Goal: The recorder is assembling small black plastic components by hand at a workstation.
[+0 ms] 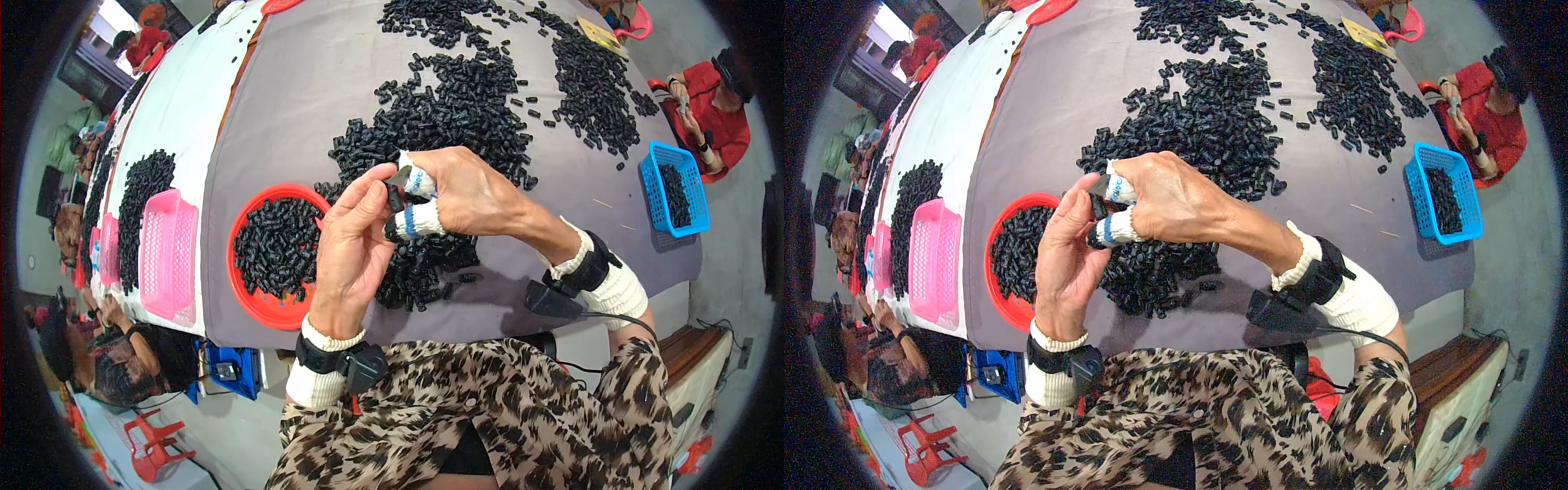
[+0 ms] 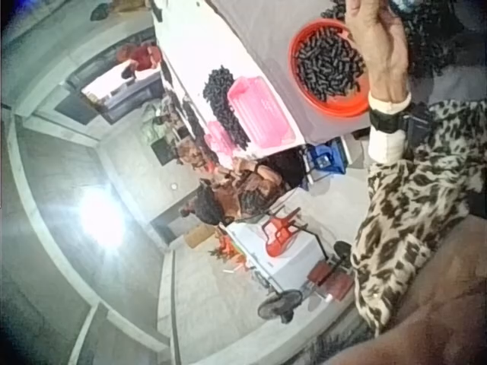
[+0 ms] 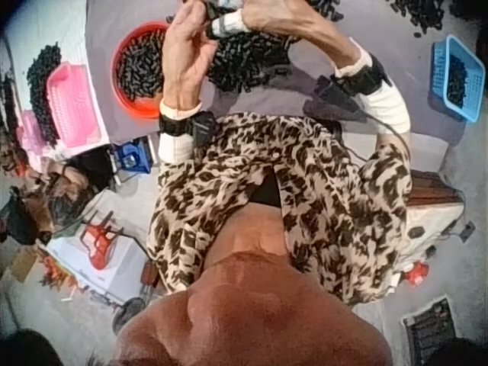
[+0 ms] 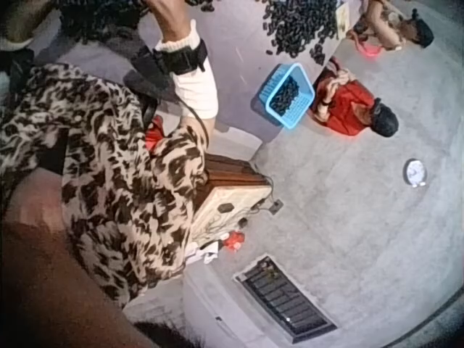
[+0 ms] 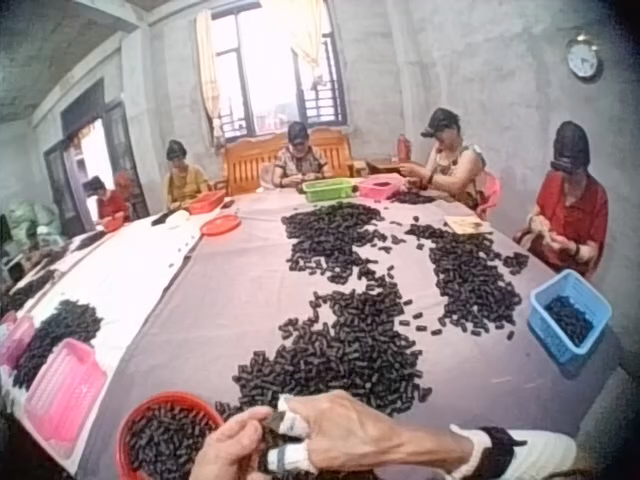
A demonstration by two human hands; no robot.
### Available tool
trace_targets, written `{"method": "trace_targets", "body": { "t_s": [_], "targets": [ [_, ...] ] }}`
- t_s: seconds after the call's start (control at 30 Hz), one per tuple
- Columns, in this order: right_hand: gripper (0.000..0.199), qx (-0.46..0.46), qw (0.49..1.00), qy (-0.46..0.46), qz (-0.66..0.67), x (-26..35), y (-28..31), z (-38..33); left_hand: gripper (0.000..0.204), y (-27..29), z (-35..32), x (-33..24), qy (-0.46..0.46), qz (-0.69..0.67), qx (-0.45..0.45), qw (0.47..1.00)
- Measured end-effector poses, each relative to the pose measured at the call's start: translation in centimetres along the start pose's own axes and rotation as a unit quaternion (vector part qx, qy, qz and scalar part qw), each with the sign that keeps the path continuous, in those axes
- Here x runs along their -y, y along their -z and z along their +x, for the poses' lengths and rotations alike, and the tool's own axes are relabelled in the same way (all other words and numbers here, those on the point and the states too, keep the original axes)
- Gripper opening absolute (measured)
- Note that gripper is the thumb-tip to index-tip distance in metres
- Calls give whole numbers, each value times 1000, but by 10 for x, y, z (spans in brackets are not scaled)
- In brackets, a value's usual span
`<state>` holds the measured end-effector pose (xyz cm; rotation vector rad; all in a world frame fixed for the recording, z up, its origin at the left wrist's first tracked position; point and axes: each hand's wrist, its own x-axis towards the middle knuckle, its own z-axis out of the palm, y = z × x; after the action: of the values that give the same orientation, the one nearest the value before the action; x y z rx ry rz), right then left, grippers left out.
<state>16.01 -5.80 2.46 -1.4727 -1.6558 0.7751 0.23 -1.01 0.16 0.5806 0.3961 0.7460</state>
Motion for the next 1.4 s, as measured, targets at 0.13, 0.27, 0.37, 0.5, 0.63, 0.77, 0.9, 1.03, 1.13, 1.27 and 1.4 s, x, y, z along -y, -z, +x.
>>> {"method": "trace_targets", "body": {
  "t_s": [0.13, 0.27, 0.37, 0.5, 0.63, 0.77, 0.9, 1.03, 1.13, 1.27, 1.4],
  "targets": [
    [43, 7, 1000, 23, 11, -4, 0, 1, 23, 0, 0, 2, -5, 12, -11, 1000],
    [42, 7, 997, 68, 33, -5, 0, 2, 29, 14, 2, 3, -16, 21, 36, 999],
    [40, 17, 998, 52, 6, -4, 1, 3, 29, 12, 0, 2, -16, 3, 53, 998],
    [40, 26, 999, 42, 10, 1, 3, 2, 26, 4, -1, 2, -17, -1, 40, 999],
    [38, 35, 998, 44, -9, 2, 4, 2, 26, 3, -2, 2, -15, -12, 57, 998],
    [37, 34, 998, 52, 2, 1, 5, 2, 26, 7, 1, 3, -8, -13, 60, 998],
    [37, 39, 999, 38, -7, 3, 4, 2, 27, 11, 1, 3, -2, -24, 79, 997],
    [37, 36, 998, 51, -24, 3, 4, 2, 27, 11, 0, 2, -3, -23, 75, 997],
    [35, 42, 998, 45, -18, 3, 3, 1, 27, 13, 1, 2, -1, -27, 78, 997],
    [33, 33, 997, 70, -26, 0, 2, 1, 27, 11, 1, 3, 1, -26, 69, 997],
    [32, 42, 997, 55, -29, 2, 1, 1, 26, 7, -1, 2, -7, -18, 54, 998]
  ]
}}
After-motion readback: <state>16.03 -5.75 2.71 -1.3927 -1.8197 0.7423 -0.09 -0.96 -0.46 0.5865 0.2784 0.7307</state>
